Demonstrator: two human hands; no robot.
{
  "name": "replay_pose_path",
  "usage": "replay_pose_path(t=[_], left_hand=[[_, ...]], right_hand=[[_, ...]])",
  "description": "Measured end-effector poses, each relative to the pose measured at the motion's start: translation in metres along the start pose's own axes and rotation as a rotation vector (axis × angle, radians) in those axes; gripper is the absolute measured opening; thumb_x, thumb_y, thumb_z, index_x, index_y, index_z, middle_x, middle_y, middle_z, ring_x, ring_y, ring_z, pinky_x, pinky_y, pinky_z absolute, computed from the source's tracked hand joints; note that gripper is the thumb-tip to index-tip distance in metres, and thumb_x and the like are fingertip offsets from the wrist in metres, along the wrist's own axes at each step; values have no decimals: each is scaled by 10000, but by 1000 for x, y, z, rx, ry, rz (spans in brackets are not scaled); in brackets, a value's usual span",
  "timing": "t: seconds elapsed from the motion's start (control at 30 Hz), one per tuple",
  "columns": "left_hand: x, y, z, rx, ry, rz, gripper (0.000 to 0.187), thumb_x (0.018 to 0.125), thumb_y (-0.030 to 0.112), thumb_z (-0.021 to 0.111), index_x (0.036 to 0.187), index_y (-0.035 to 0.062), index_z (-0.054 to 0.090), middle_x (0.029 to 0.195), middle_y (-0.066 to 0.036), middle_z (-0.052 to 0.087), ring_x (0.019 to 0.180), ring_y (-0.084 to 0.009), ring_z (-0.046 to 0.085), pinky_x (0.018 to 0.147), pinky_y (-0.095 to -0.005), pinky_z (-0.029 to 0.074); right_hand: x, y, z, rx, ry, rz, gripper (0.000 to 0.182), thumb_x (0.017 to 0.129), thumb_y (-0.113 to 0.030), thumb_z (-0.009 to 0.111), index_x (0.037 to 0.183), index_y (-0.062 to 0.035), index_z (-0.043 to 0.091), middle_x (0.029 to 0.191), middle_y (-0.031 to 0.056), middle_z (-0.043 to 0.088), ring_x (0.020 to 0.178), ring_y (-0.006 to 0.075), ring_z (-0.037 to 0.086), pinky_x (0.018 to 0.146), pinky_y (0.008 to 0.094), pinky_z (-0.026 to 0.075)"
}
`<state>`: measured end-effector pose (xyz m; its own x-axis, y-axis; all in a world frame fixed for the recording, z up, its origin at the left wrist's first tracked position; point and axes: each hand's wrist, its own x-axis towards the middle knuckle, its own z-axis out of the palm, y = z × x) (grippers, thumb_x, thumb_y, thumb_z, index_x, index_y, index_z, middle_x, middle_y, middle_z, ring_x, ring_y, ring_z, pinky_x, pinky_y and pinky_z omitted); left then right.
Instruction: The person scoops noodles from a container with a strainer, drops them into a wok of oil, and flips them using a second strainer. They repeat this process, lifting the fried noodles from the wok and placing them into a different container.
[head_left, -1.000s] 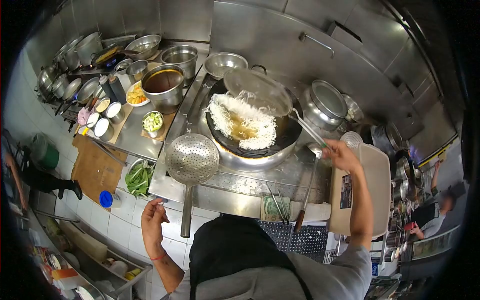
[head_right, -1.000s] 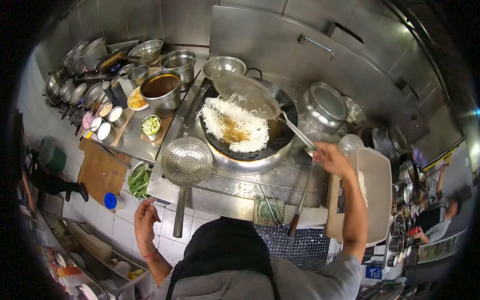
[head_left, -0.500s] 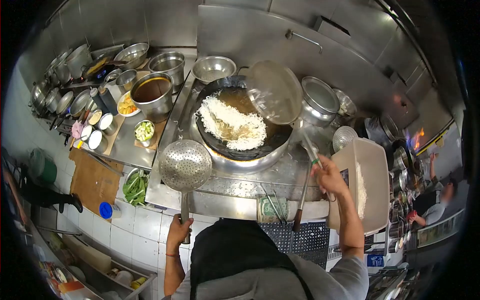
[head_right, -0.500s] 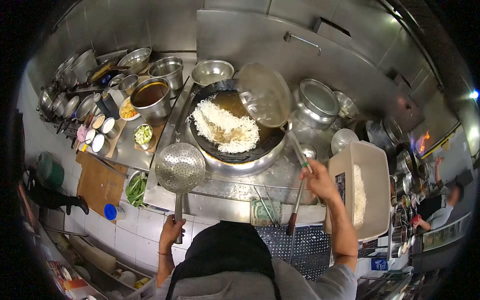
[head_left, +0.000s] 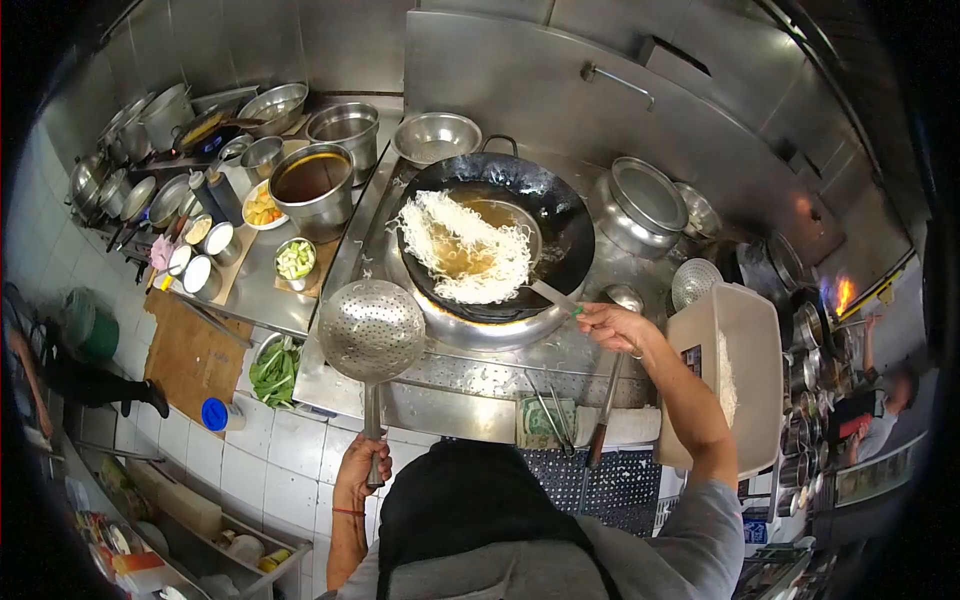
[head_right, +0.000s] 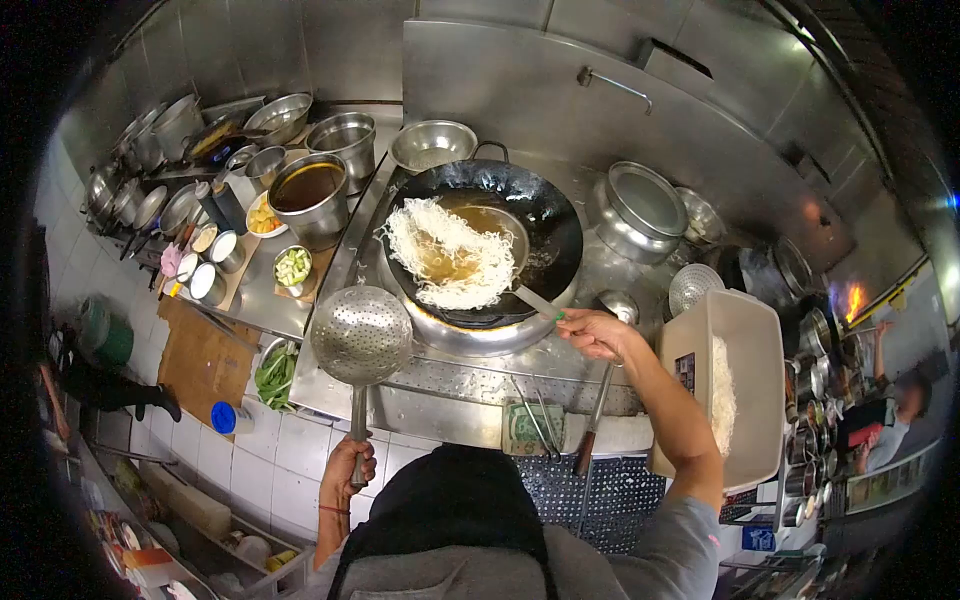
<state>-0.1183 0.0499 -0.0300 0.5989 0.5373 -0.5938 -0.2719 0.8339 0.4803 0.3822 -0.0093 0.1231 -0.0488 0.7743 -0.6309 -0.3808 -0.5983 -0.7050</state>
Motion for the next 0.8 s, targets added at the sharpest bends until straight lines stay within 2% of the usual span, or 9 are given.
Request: replay_pose_path(t=[0.13, 0.2, 0.23, 0.33, 0.47, 0.53, 0.63, 0.67, 0.8], left_hand=[[-22, 29, 12, 123, 99, 139, 264, 777, 47, 546, 1011, 107, 441, 628, -41, 480, 403, -144, 465, 324, -300, 412], [-27, 46, 17, 223, 157, 229, 212, 794, 58, 509, 992, 114, 458, 625, -40, 460, 395, -134, 449, 311, -279, 396], [-34, 60, 25, 208, 150, 251, 331, 774, 43, 532, 1089, 76, 434, 620, -45, 468, 394, -144, 463, 316, -289, 396], [-42, 94, 51, 350, 201, 352, 362, 775, 44, 533, 1119, 37, 420, 603, -51, 462, 382, -144, 457, 308, -284, 383], [-21, 129, 70, 526, 218, 430, 336, 779, 55, 534, 1095, 17, 426, 597, -51, 462, 388, -141, 458, 313, -291, 385], [-8, 145, 99, 647, 185, 493, 295, 787, 69, 532, 1059, 2, 441, 609, -47, 467, 412, -136, 468, 333, -289, 394], [30, 166, 124, 765, 106, 497, 251, 788, 70, 538, 1011, -12, 456, 644, -50, 491, 439, -132, 478, 358, -284, 403], [46, 172, 133, 789, 95, 487, 234, 785, 68, 544, 989, -12, 462, 654, -51, 500, 442, -131, 479, 365, -285, 406], [87, 173, 181, 761, -39, 311, 163, 805, 71, 563, 924, -4, 479, 658, -56, 523, 444, -140, 490, 375, -300, 425]], right_hand=[[20, 21, -16, 170, -86, -2, 314, 953, -65, 442, 1265, -49, 420, 770, 6, 481, 364, -2, 334, 244, 177, 271], [19, 34, -20, 266, -165, -115, 409, 955, -59, 424, 1359, -59, 357, 770, 6, 465, 359, -8, 335, 248, 177, 283], [17, 37, -16, 263, -173, -115, 409, 955, -59, 424, 1359, -59, 357, 770, 6, 465, 359, -8, 335, 248, 177, 283], [10, 44, -14, 406, -240, -174, 464, 938, -21, 409, 1390, -45, 310, 774, 11, 463, 348, 4, 329, 257, 183, 305], [-8, 40, -13, 433, -242, -209, 477, 929, -12, 411, 1392, -36, 297, 776, 26, 467, 341, 13, 329, 255, 189, 313], [-17, 34, -18, 419, -247, -260, 428, 945, -35, 425, 1366, -28, 344, 779, 24, 476, 353, 10, 334, 241, 177, 265], [-31, 11, -17, 393, -207, -327, 420, 945, -21, 414, 1359, -6, 345, 781, 40, 484, 347, 12, 331, 238, 178, 267], [-41, -4, -1, 416, -134, -332, 454, 915, 25, 374, 1364, 17, 307, 749, 63, 462, 326, 30, 310, 221, 192, 274], [-51, -61, 15, 349, 37, -331, 311, 935, 13, 360, 1241, 41, 410, 675, 29, 438, 324, 18, 300, 216, 198, 251]])
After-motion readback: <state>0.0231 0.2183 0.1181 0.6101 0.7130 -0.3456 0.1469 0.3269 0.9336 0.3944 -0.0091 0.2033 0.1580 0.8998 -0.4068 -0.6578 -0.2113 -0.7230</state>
